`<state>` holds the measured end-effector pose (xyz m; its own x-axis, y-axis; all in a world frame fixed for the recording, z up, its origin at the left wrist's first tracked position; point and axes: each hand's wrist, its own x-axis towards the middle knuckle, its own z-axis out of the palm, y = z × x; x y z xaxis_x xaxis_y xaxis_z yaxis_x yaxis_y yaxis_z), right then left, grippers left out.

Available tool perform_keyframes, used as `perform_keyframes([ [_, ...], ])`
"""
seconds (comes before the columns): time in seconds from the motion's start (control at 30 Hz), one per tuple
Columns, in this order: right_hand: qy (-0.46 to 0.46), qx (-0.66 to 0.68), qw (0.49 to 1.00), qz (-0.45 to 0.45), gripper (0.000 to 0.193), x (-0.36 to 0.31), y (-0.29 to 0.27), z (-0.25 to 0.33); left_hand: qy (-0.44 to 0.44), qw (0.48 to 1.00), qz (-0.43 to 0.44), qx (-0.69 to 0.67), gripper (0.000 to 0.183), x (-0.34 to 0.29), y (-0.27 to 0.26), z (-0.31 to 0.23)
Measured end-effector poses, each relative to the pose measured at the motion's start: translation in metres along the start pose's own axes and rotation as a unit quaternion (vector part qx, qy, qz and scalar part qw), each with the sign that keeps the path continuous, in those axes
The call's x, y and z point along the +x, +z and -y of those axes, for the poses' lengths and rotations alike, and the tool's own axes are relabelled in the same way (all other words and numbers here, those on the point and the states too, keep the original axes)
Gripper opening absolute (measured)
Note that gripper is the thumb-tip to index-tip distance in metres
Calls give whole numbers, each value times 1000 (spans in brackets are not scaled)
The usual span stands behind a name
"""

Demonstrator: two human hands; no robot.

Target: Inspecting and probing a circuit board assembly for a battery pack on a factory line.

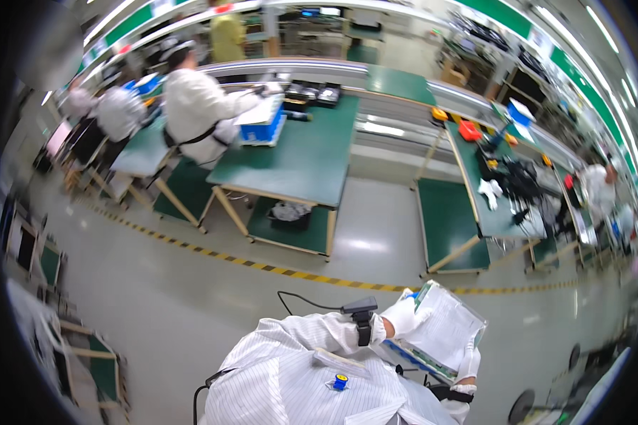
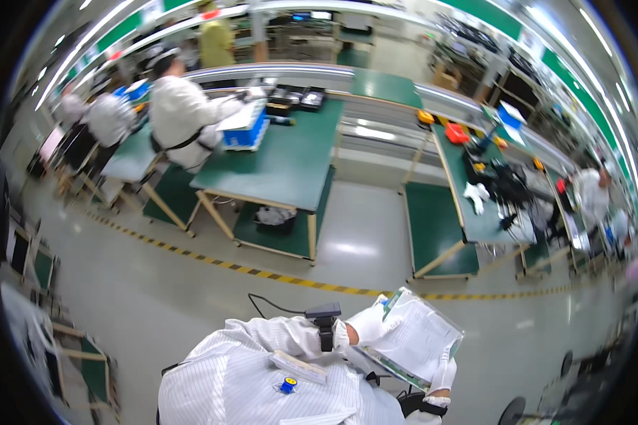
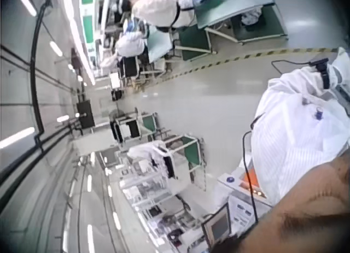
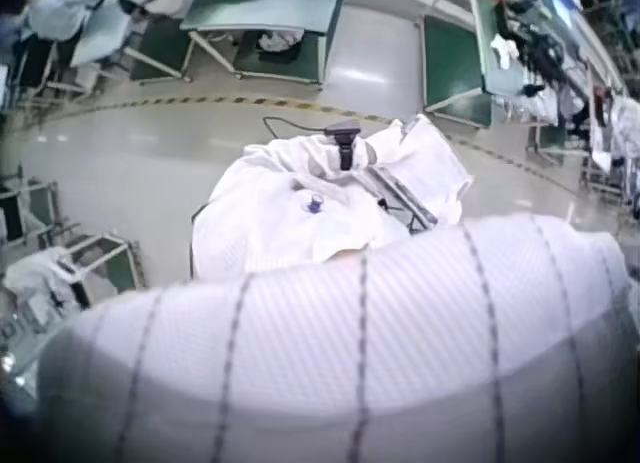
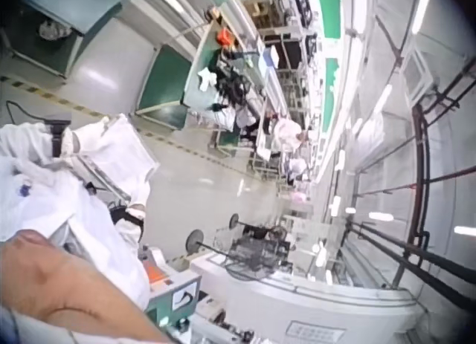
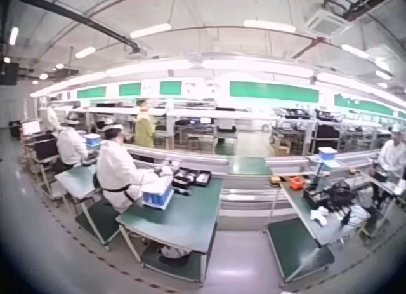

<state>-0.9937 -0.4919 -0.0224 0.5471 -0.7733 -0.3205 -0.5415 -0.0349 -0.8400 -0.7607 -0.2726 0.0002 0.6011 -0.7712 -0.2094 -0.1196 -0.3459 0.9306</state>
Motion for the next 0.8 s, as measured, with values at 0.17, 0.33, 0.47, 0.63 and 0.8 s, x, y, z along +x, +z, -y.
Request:
perform_keyframes([
  [0.17,47,109,986,-114,63,29,18,25,93,995,15,31,47,89,-20,-20],
  [0.33,46,98,988,-110,63,132,31,70,69,994,81,31,50,205,-56,-29],
  [0.47,44,75,993,-75,64,249,45,118,12,997,35,63,64,308,-90,-41],
  [0.63,-36,125,991,-21,58,388,72,209,56,996,-64,9,50,409,-149,-62],
  [0.8,-55,98,992,52,54,520,112,271,22,998,-52,-32,61,494,-220,-55],
])
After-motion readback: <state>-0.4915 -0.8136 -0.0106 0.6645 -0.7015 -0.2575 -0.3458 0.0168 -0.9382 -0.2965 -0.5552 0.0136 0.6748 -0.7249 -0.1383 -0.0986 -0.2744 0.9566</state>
